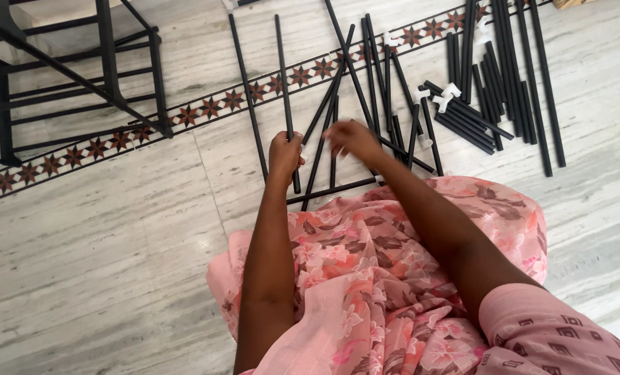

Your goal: The person sits on the floor and repeatedly picks up black rods and white plastic connectors. They insert the connectors into the ends of the rods to form short assemblies, then place the completed units on the floor.

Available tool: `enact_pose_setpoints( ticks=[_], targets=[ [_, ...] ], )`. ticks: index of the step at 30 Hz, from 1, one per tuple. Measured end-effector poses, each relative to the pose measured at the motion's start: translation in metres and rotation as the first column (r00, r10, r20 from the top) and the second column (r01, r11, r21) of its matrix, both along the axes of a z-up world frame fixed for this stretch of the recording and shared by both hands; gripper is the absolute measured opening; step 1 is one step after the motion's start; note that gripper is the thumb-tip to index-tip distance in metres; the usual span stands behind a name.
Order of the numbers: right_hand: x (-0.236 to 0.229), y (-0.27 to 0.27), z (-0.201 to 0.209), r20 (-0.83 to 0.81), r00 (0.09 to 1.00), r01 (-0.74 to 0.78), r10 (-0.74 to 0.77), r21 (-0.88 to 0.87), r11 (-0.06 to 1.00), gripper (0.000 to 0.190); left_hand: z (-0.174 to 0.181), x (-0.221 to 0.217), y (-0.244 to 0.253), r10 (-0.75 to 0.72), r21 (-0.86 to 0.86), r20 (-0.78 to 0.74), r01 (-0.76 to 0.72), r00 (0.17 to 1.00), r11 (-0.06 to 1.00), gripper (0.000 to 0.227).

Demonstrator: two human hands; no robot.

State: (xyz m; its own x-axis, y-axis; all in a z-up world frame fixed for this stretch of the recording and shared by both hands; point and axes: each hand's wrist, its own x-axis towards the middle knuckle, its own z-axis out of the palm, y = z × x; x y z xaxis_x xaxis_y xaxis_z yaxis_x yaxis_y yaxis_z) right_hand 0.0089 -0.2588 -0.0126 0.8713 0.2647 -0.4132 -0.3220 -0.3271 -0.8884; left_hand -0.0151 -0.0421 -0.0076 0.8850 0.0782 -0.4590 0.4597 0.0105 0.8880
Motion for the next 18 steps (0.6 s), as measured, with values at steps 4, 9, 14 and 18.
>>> enact_pose_setpoints(
  ticks=[4,9,14,18],
  targets=[
    [0.033,-0.087,-0.043,0.534,0.838,0.366,-0.114,-0.394,0.843,0.022,0.007,-0.001,-0.013,0.032,0.088,0.025,-0.034,0.999,0.996,0.026],
    [0.035,-0.128,-0.081,0.458,0.881,0.396,-0.117,-0.582,0.710,0.026,0.016,0.001,-0.026,0.028,0.176,-0.058,-0.017,0.998,0.984,0.040],
    [0.032,-0.115,-0.081,0.460,0.888,0.368,-0.028,-0.672,0.642,0.025,0.008,0.002,-0.026,0.001,0.193,-0.065,0.011,0.998,0.981,0.071],
    [0.030,-0.110,-0.085,0.391,0.920,0.317,-0.003,-0.743,0.590,0.026,-0.024,0.002,-0.024,-0.070,0.149,0.013,0.068,0.997,0.986,0.062]
  ],
)
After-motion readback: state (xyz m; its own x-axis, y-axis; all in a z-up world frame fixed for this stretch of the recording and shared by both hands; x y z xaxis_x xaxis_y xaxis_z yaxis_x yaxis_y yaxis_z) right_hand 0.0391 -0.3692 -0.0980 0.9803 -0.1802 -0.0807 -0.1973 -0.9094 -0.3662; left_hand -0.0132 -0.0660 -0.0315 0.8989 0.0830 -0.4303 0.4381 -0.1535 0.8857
